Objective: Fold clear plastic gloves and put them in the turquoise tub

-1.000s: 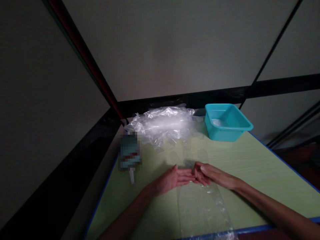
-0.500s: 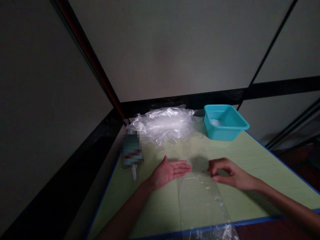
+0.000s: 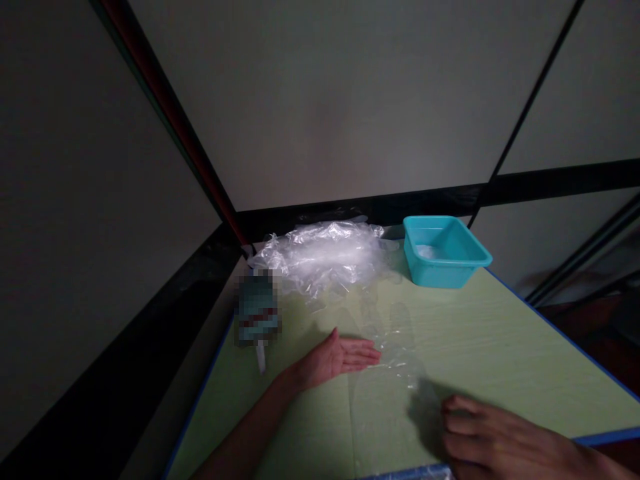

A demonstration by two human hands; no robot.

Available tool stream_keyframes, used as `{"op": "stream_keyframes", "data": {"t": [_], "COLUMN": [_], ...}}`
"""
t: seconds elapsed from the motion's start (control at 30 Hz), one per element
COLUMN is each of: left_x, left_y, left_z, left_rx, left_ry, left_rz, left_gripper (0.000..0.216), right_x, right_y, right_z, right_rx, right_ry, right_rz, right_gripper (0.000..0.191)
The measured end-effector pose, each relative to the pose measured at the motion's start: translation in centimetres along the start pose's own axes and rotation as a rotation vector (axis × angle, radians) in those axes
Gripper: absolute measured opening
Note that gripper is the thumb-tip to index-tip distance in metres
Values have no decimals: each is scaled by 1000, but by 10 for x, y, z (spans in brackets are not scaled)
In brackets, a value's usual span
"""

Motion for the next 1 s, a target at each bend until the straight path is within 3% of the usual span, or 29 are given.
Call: {"op": "stream_keyframes", "data": {"t": [0.1,0.2,0.33,0.5,0.8,1.0], "left_x": [1,3,4,1,0,5], "left_y": [-2,-4,-4,-1,3,-4], "left_z": [3,5,5,4,-7,-9], "left_rx": [24,28,19,8,-175,-243], "left_ry": [-49,-61,-66,-61,-74,-16], "left_rz": [-7,-16,-17,-15,-62,-157], "left_gripper": [68,69,67,69,74,56], "right_x": [8,15,23,29,40,36], "right_y": [-10,-19,-19,0,18,27], "right_z": [-5,-16,-43,-83,-122,-139], "right_rx": [197,500,851,1173,1434,1377], "right_ry": [153,333,553,759,998,1130], "right_rz": [101,121,-8,-187,-406,-585], "right_gripper": [8,14,10,14,27,30]}}
Point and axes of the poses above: each hand's wrist, its own x-axis towards the middle knuckle, its own y-axis out of the palm, z = x × y, the point moved 4 cm from there along x, towards the middle knuckle, and after that the axes turned 11 degrees about -z, right-handed, at the moved point
